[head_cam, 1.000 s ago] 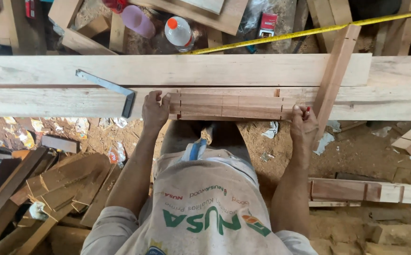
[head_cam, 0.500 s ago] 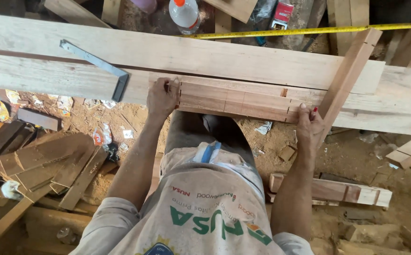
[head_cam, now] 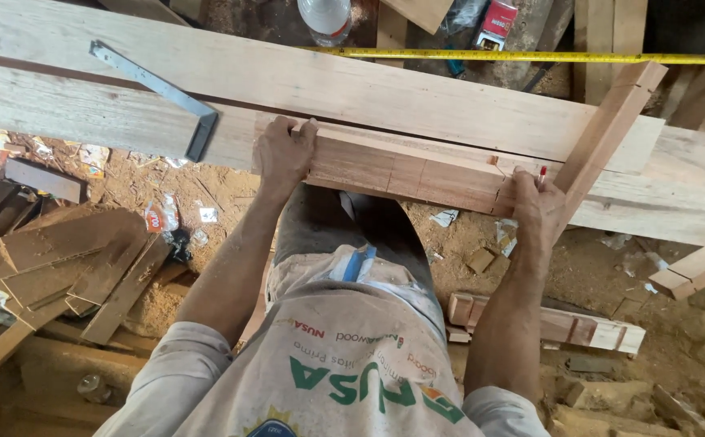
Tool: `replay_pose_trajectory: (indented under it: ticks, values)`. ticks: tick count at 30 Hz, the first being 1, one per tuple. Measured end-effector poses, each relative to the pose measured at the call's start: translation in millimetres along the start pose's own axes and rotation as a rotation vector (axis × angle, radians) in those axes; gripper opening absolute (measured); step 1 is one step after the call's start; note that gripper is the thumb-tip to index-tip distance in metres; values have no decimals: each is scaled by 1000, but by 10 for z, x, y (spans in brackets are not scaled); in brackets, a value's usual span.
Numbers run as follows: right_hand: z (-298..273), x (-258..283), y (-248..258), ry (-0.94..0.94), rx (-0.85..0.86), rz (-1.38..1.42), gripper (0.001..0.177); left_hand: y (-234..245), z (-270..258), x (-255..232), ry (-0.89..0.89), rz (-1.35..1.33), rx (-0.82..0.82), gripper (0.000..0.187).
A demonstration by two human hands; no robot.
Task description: Measuring and marking lines on wooden boards using a carpenter's square and a pencil in a workshop environment.
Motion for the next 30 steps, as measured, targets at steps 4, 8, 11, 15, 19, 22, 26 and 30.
replay_pose_trajectory:
  ticks: [4,8,11,15,19,22,26,30]
  values:
    - [511,-400,-256,131,45,269,28,120,-16,-102,-31,-59,-62,34]
    - [-86,376,67,93,68,494,27,126,-122,-135,-109,-236,-117,28]
    - [-285,511,115,83,106,634,34,125,-157,-100,-173,-283,-180,28]
    - [-344,534,154,219,183,831,52,105,-188,2,-271,-472,-237,41]
    - [-86,165,13,288,171,901,54,341,-440,-276,-329,-580,-212,43]
    - [-13,55,-29,248,132,916,28,269,-386,-139,-349,-628,-182,42]
    - [439,-521,-222,315,93,934,58,342,-498,-193,-358,-597,-213,39]
    - [-147,257,126,300,116,854,20,310,-507,-83,-425,-474,-282,33]
Point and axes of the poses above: each hand's wrist, its own z-axis towards the middle knuckle, its own y-axis out of the back of the hand, x = y × z, the point moved 9 cm from there along z, towards the middle knuckle, and after that the axes turned 2 degrees about -y, right-handed, at the moved point
